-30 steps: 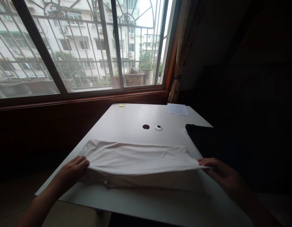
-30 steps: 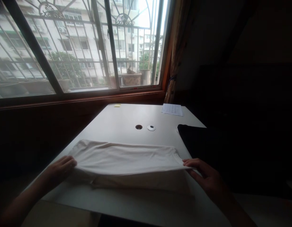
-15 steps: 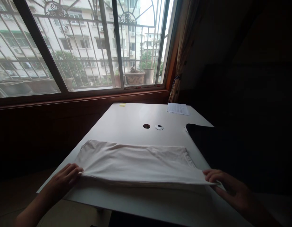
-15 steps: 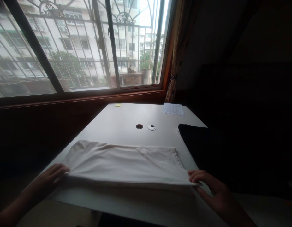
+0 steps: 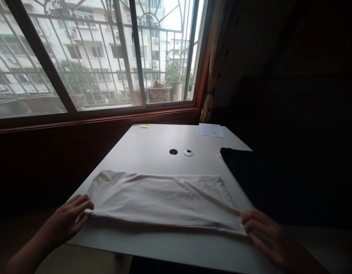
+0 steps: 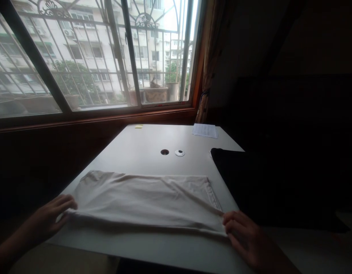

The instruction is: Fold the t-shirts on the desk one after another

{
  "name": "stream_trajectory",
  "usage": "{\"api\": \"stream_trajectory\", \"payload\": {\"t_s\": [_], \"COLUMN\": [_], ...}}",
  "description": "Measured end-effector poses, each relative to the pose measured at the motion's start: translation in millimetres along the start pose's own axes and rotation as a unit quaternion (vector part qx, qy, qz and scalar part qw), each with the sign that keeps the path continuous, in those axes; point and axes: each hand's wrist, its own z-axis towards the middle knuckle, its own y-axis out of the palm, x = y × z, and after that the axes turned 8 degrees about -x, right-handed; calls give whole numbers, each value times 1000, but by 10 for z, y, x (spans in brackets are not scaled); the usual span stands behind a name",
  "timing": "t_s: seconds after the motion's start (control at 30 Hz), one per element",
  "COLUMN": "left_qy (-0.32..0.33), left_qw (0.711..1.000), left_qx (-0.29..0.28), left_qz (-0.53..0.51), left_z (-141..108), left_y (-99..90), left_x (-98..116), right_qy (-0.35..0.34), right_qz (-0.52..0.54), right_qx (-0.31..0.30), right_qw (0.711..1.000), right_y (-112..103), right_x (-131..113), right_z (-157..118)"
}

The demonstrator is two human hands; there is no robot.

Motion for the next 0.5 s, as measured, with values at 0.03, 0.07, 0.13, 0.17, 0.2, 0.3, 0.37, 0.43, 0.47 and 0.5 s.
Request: {"api": "stream_trajectory", "payload": {"t_s": [0.03, 0.07, 0.13, 0.17, 0.2, 0.3, 0.37, 0.43, 0.47, 0.5], "left_qy": [7, 17, 16, 13, 10, -5, -42, -94, -119, -142], "left_qw": [1000, 1000, 999, 1000, 1000, 998, 994, 987, 983, 979], "left_qx": [-10, -23, -24, -23, -25, -59, -95, -127, -139, -146], "left_qz": [-4, -10, -13, -11, -7, -1, -14, -28, -31, -29], "left_z": [77, 174, 426, 572, 725, 1165, 1390, 1530, 1567, 1584], "left_y": [-7, -1, 62, 120, 194, 471, 649, 785, 832, 866], "left_x": [21, 44, 98, 126, 153, 208, 206, 155, 109, 50], "right_qy": [-3, -2, 9, 19, 28, 50, 69, 94, 108, 123], "right_qz": [-9, -18, -31, -37, -42, -58, -69, -91, -101, -108], "right_qx": [10, 23, 51, 57, 57, 28, -8, -46, -62, -74], "right_qw": [1000, 1000, 998, 998, 997, 997, 995, 990, 987, 984], "right_y": [-17, -26, -14, 10, 46, 220, 372, 517, 576, 621], "right_x": [-1, 0, 0, -7, -19, -77, -100, -75, -40, 9], "right_z": [50, 123, 337, 476, 631, 1127, 1408, 1597, 1652, 1683]}}
